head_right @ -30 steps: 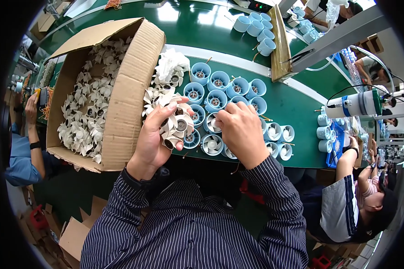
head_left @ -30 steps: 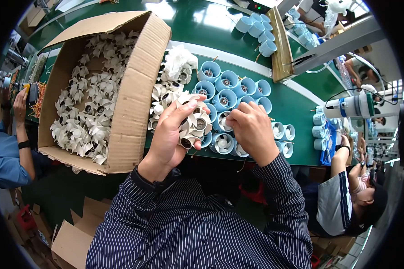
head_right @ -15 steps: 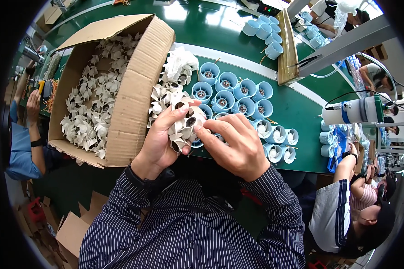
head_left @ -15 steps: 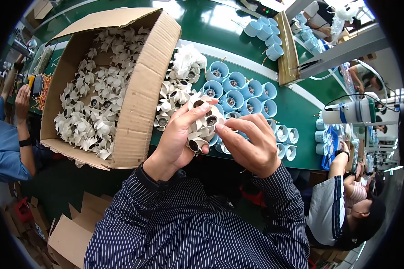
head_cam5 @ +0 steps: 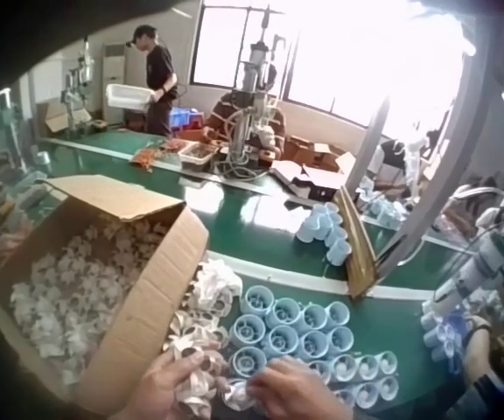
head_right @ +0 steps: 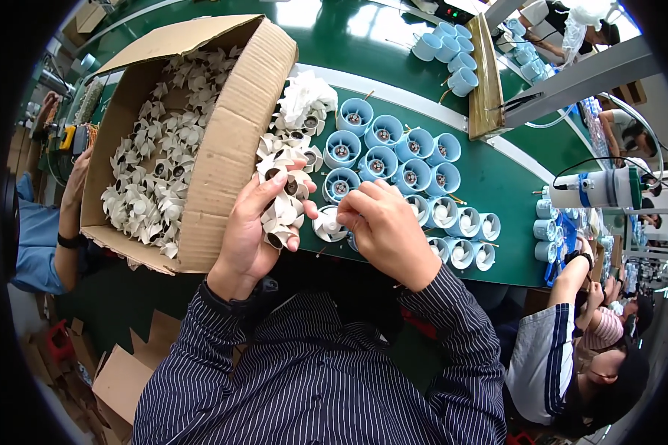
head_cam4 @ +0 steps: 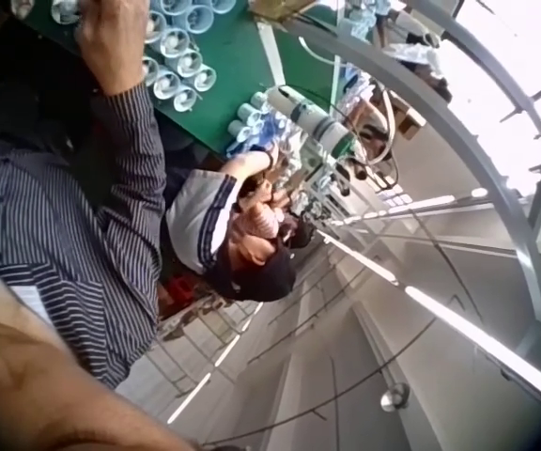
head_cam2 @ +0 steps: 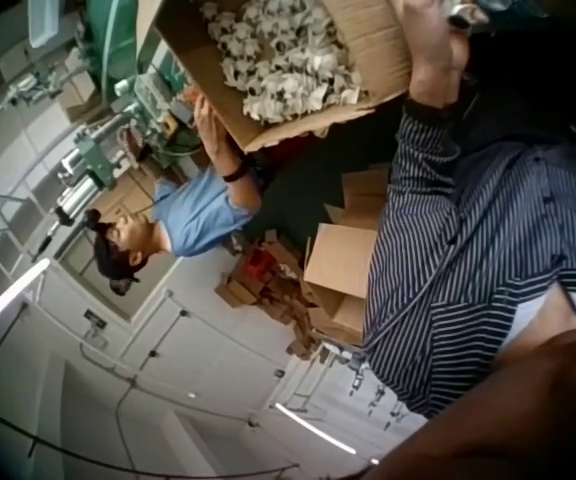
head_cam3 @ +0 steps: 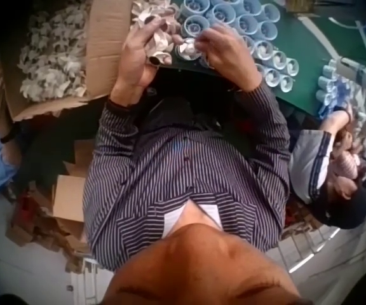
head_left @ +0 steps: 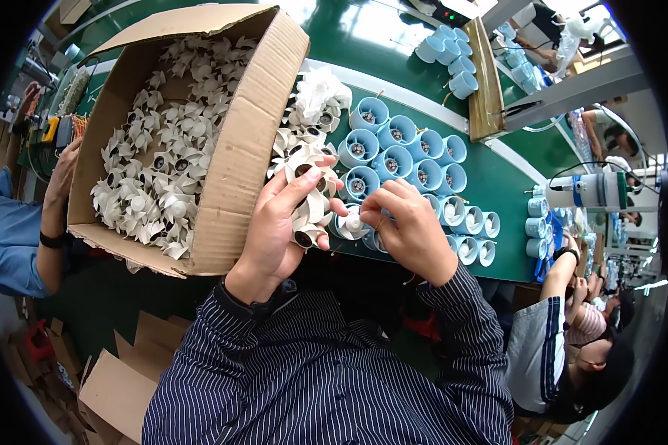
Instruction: Assembling small plastic and metal components at a factory workbench.
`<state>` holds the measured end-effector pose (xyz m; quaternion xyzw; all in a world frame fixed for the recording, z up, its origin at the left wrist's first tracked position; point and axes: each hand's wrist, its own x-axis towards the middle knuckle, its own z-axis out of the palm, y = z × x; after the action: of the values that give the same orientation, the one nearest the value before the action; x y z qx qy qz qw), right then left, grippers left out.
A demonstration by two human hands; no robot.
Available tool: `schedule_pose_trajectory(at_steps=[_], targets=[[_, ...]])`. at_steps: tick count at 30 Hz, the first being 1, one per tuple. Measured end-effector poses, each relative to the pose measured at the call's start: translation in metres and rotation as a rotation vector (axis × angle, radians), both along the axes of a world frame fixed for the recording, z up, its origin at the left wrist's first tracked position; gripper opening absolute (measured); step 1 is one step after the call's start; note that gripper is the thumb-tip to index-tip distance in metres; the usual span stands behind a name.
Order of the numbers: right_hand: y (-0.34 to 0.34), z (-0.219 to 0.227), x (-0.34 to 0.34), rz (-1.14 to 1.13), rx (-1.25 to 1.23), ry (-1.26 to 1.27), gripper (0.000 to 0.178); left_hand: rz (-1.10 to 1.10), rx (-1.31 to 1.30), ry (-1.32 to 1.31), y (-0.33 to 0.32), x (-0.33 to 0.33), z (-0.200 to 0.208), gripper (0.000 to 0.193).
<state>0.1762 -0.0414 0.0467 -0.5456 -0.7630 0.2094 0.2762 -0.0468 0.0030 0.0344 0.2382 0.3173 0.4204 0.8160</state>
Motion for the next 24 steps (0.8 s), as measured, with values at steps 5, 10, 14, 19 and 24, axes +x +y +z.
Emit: schedule_pose_trajectory(at_steps=[5,10,14,19,24], targets=[[0.001,-0.004,-0.006,-0.020,-0.047,-0.054,0.008,-0.001,0.013,0.024,0.002,-0.005,-0.009,0.043],[0.001,0.002,-0.013,0.018,0.035,-0.213,0.009,-0.030,0.023,0.009,0.000,0.000,-0.012,0.043],[0.000,0.006,-0.010,0.077,0.056,-0.270,0.009,-0.041,0.081,0.076,0.000,0.002,-0.009,0.045],[0.001,0.027,-0.012,-0.107,0.079,0.057,0.010,-0.149,0.223,0.199,0.001,-0.003,-0.006,0.051],[0.017,0.044,-0.011,-0.054,0.215,0.152,0.014,-0.339,0.284,0.197,0.003,0.000,0.001,0.058]])
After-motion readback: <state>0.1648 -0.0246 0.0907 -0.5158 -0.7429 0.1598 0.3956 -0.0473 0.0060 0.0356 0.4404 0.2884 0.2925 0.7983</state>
